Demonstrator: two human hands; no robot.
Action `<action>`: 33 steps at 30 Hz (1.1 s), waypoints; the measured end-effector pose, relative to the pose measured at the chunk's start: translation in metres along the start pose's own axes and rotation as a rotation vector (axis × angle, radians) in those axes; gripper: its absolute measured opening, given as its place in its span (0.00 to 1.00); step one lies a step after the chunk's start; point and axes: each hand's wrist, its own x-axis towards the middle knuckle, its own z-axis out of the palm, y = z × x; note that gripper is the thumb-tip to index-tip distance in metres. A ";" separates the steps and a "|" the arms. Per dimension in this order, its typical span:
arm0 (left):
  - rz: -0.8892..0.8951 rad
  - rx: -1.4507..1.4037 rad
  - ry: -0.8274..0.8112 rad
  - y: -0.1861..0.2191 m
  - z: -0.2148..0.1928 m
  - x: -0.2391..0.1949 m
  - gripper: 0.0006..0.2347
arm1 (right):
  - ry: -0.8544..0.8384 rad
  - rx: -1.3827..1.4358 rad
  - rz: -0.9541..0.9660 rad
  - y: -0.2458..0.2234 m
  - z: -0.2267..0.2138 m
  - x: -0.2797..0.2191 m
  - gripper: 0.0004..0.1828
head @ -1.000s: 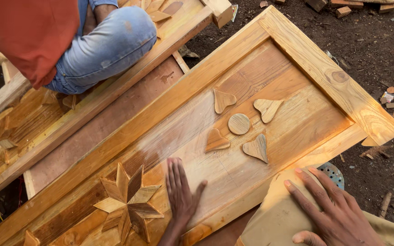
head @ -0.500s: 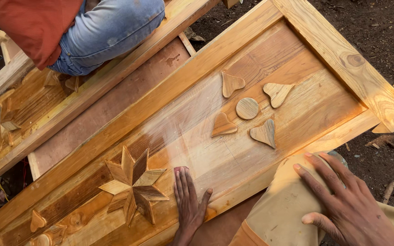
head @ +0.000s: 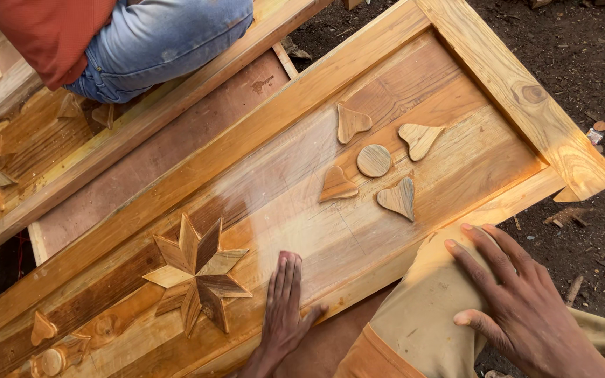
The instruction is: The person sands a large wooden panel with a sanding block, smoothing the flat surface and the edges of carved decorative shapes. Another person works on a similar panel nearby.
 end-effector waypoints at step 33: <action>0.120 -0.154 0.192 0.006 -0.019 0.272 0.36 | -0.056 0.038 0.057 0.010 0.006 -0.006 0.47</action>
